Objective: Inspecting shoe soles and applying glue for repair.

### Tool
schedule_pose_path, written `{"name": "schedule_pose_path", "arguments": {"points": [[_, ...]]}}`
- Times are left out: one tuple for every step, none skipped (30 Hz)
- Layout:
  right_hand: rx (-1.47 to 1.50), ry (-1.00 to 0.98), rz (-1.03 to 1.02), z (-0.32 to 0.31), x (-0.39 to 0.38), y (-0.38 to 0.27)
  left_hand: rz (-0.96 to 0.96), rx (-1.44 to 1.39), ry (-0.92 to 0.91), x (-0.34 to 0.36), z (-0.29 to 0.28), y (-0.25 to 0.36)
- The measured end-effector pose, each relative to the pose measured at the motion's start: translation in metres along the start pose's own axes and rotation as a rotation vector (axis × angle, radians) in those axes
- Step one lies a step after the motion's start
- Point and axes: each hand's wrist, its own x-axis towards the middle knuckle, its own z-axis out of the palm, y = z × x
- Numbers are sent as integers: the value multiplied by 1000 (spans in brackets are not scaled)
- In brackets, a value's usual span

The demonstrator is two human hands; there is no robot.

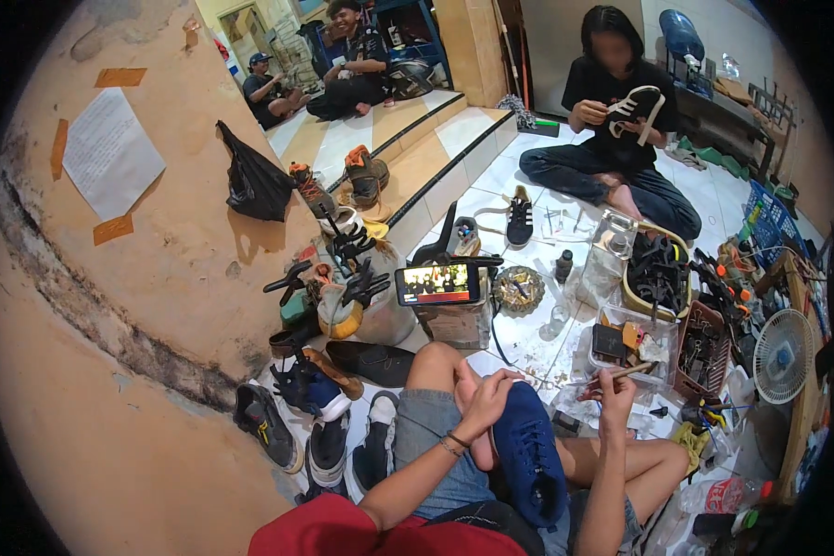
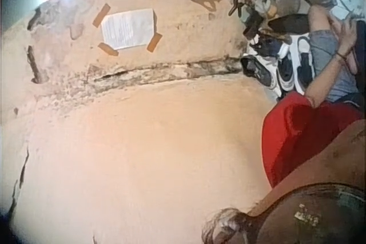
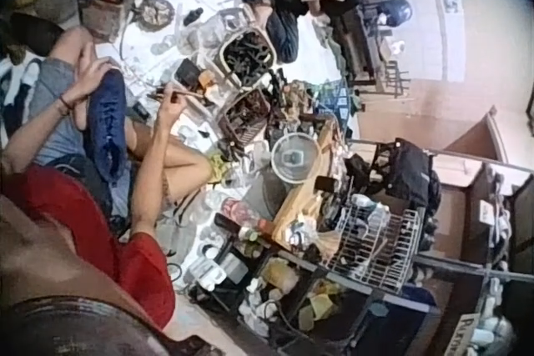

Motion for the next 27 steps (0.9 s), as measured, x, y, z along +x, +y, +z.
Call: {"name": "schedule_pose_path", "arguments": {"points": [[-2,-10,9,3,-2,-1,53,41,14,-1,-3,-4],[23,-17,12,6,-5,-3,41,-45,29,-3,-3,3],[27,-11,10,11,-8,-6,41,-42,22,-3,-2,10],[15,-45,2,15,-11,-11,71,17,94,-3,0,17],[4,-83,-4,20,-14,-15,101,77,171,-5,1,33],[32,-110,-7,21,-16,-16,56,264,194,-10,1,65],[33,-104,-9,22,-19,-15,58,264,188,-9,3,61],[44,-132,-42,25,-21,-14,119,126,136,-8,3,62],[55,-159,-75,26,-23,-14,179,-12,84,-8,3,64],[52,-185,-97,28,-26,-14,181,-11,81,-11,4,67],[52,-180,-97,29,-29,-14,42,97,41,-16,7,90],[75,-214,-130,33,-32,-15,-94,206,4,-20,8,104],[98,-248,-163,36,-35,-16,-93,207,1,-19,12,102],[112,-266,-146,37,-38,-16,-14,-25,-26,-19,20,97],[113,-262,-148,39,-41,-17,63,-258,-53,-19,25,93],[40,-291,-161,41,-43,-20,22,-260,-135,-21,23,91],[-33,-320,-174,43,-46,-23,21,-257,-139,-21,22,88],[-112,-325,-233,44,-46,-27,40,-228,-158,-21,22,87],[-109,-322,-233,45,-47,-33,60,-198,-176,-21,21,86],[-210,-332,-309,45,-48,-40,58,-197,-179,-21,21,88],[-312,-343,-386,45,-48,-44,40,-188,-176,-22,21,92],[-310,-342,-385,44,-47,-45,23,-180,-173,-23,21,94],[-366,-357,-464,44,-45,-46,24,-178,-174,-23,21,94],[-422,-373,-543,43,-45,-47,9,-157,-162,-23,20,94],[-421,-373,-545,43,-44,-48,-5,-136,-148,-23,20,94],[-433,-390,-549,41,-45,-48,-4,-136,-147,-23,18,94],[-445,-407,-552,40,-45,-48,-40,-106,-152,-23,17,94]]}}
